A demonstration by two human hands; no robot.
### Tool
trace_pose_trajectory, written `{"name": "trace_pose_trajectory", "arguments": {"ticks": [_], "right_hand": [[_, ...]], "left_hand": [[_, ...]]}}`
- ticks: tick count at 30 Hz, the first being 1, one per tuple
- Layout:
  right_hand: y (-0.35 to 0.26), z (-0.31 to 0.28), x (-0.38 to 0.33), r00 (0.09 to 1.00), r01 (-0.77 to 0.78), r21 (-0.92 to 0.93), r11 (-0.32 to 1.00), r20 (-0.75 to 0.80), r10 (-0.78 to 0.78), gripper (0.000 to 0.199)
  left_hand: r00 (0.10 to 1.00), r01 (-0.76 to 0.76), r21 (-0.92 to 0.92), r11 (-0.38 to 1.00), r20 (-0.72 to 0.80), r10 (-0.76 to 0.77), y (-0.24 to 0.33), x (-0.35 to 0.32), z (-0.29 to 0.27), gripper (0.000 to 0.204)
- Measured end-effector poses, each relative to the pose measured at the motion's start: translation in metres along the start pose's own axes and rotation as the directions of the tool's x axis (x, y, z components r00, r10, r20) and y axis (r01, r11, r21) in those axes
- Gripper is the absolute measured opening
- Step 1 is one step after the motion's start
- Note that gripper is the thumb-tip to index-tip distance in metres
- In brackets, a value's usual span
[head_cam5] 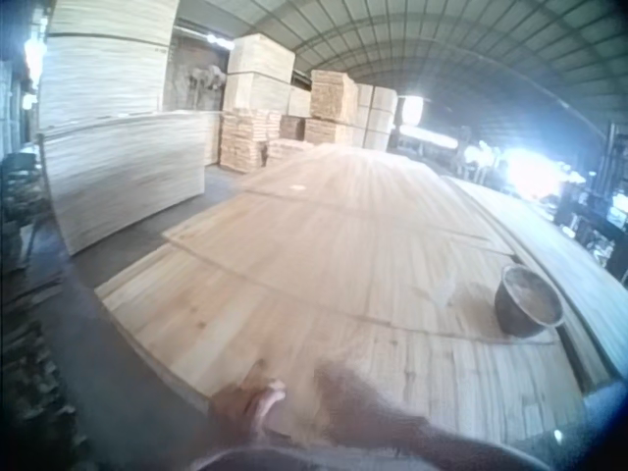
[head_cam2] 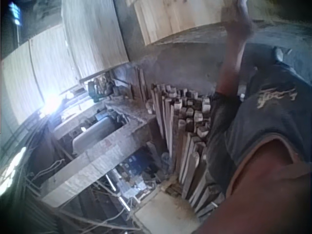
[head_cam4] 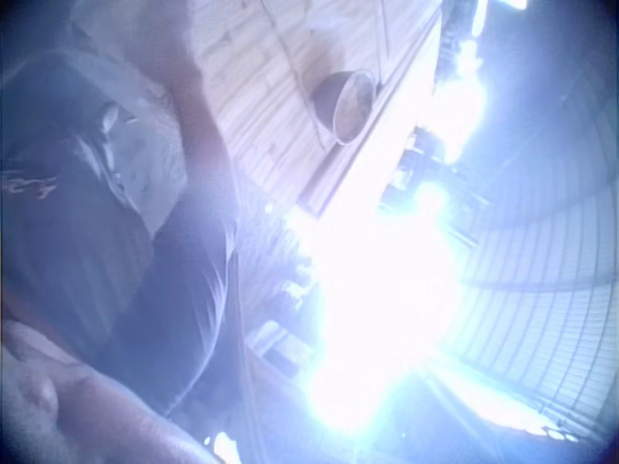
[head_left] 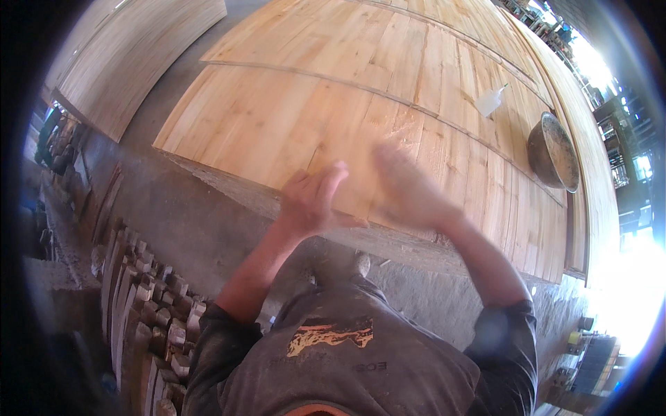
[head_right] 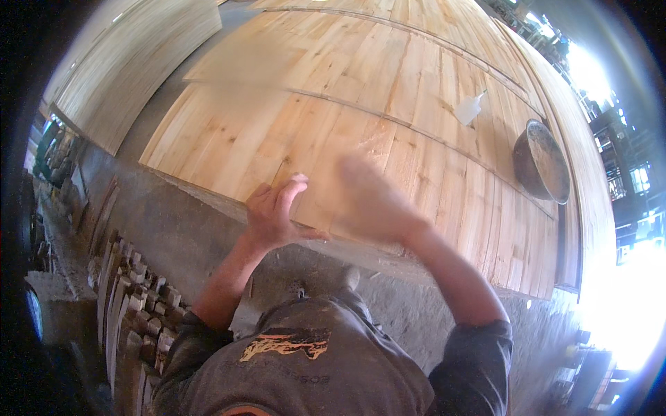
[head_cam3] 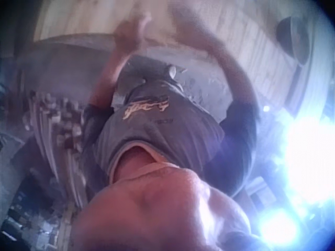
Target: The person applies glue from a bottle along the edges of stacked wooden panels, then inserts thin wooden sticks into the seams to reinforce the joints. They repeat this process across multiple seams and then lift and reposition the panels to align them.
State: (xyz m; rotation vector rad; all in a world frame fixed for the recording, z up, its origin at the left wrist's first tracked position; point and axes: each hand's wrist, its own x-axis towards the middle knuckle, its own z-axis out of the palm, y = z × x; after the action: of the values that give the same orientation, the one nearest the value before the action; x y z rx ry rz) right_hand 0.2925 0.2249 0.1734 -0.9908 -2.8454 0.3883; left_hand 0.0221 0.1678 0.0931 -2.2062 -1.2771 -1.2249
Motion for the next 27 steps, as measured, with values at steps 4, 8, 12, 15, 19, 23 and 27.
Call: {"name": "trace_pose_trajectory", "arguments": {"ticks": [4, 8, 12, 15, 19, 23, 27], "right_hand": [[-0.019, -0.019, -0.024, 0.935, 0.328, 0.201, 0.923, 0.072, -0.348, 0.093], [0.001, -0.022, 0.002, 0.99, -0.124, -0.098, 0.987, -0.08, 0.117, 0.101], [-0.022, -0.009, 0.003, 0.982, 0.184, 0.052, 0.982, 0.033, -0.186, 0.103], [-0.007, -0.016, 0.003, 0.996, -0.075, 0.122, 0.99, 0.063, 0.067, 0.103], [0.006, -0.028, 0.04, 0.977, -0.202, 0.066, 0.977, -0.051, 0.206, 0.099], [0.007, -0.01, 0.001, 0.943, 0.333, 0.109, 0.937, -0.058, -0.328, 0.092], [0.095, -0.02, -0.107, 0.95, 0.313, 0.29, 0.904, -0.092, -0.3, 0.044]], "left_hand": [[1.0, 0.011, -0.025, 1.0, 0.011, -0.011, -0.001, 0.0, 0.0, 0.097], [0.999, 0.002, -0.006, 1.0, 0.042, -0.002, 0.0, 0.0, 0.001, 0.1], [0.999, 0.019, -0.031, 0.999, 0.031, -0.018, -0.003, -0.003, 0.003, 0.105], [0.998, 0.024, -0.042, 0.999, 0.055, -0.021, -0.004, -0.005, 0.004, 0.107], [0.994, 0.036, 0.0, 0.999, 0.103, -0.036, -0.001, -0.004, 0.003, 0.109], [0.998, 0.009, -0.028, 1.0, 0.057, -0.007, 0.0, 0.001, 0.001, 0.108], [0.998, -0.004, 0.0, 1.0, 0.058, 0.004, -0.002, 0.001, -0.001, 0.111]]}}
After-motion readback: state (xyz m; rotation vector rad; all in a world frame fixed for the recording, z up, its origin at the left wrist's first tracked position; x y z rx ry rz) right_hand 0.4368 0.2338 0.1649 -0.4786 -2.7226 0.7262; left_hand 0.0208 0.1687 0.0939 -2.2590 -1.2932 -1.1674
